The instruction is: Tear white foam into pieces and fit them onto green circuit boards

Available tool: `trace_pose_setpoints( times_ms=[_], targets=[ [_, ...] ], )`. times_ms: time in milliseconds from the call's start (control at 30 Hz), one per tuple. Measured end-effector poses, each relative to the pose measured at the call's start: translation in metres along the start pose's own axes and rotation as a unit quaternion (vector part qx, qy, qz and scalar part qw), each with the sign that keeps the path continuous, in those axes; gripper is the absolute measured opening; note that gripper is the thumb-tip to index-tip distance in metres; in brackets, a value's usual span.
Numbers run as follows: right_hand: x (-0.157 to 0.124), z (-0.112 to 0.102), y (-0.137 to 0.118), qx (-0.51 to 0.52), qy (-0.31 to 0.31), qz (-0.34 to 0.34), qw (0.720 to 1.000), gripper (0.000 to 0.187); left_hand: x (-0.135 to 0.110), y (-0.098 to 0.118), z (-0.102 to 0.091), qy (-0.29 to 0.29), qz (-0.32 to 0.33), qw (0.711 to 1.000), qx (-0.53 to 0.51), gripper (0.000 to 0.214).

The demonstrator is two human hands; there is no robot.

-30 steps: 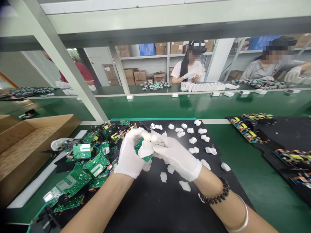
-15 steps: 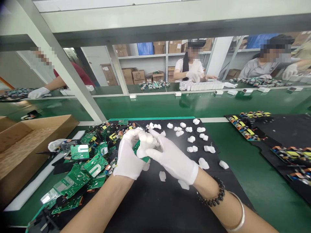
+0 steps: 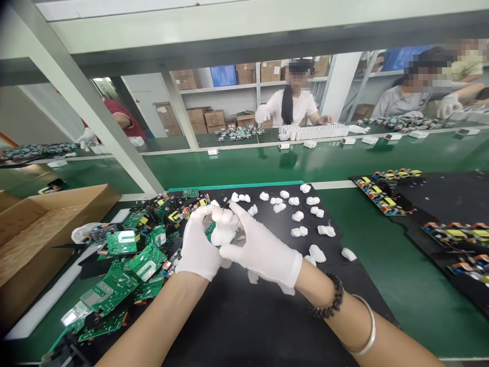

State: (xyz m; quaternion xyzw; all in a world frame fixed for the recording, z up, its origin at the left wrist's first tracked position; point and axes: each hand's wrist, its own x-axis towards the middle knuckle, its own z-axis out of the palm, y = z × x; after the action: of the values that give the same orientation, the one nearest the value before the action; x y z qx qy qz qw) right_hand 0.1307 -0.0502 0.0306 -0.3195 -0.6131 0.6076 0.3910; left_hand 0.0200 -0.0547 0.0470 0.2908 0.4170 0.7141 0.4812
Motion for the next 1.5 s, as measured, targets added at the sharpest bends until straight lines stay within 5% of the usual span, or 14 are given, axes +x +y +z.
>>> trace_pose_setpoints(
  times_ms=[100,267,400,600,933,1267,1500],
  targets=[
    [0.000,-0.001,-0.005,0.029,-0.024,0.018,0.999,0.078,0.002,-0.002,0.002,-0.015,-0.004,1.000,-0.022,0.024],
    [0.002,0.002,0.002,0.001,0.030,0.001,1.000,0.095,-0.001,-0.007,0.001,-0.076,-0.021,0.996,-0.034,0.029],
    [0.001,0.003,0.003,0.003,0.052,0.005,0.999,0.086,-0.006,-0.008,0.000,-0.108,0.053,0.993,0.001,0.023],
    [-0.002,0.005,-0.005,-0.007,0.070,0.008,0.997,0.075,-0.007,-0.010,0.000,-0.172,0.031,0.984,-0.025,0.038],
    [-0.005,0.022,0.013,-0.083,0.184,-0.040,0.979,0.067,-0.009,-0.015,0.001,-0.173,0.000,0.982,-0.082,0.034],
    [-0.008,0.028,0.013,-0.090,0.235,-0.083,0.964,0.065,-0.016,-0.014,0.004,-0.176,-0.021,0.983,-0.052,0.026],
    [-0.007,0.015,-0.010,0.064,0.119,0.004,0.991,0.057,-0.011,-0.013,0.000,-0.188,0.053,0.981,0.013,0.021]
  ],
)
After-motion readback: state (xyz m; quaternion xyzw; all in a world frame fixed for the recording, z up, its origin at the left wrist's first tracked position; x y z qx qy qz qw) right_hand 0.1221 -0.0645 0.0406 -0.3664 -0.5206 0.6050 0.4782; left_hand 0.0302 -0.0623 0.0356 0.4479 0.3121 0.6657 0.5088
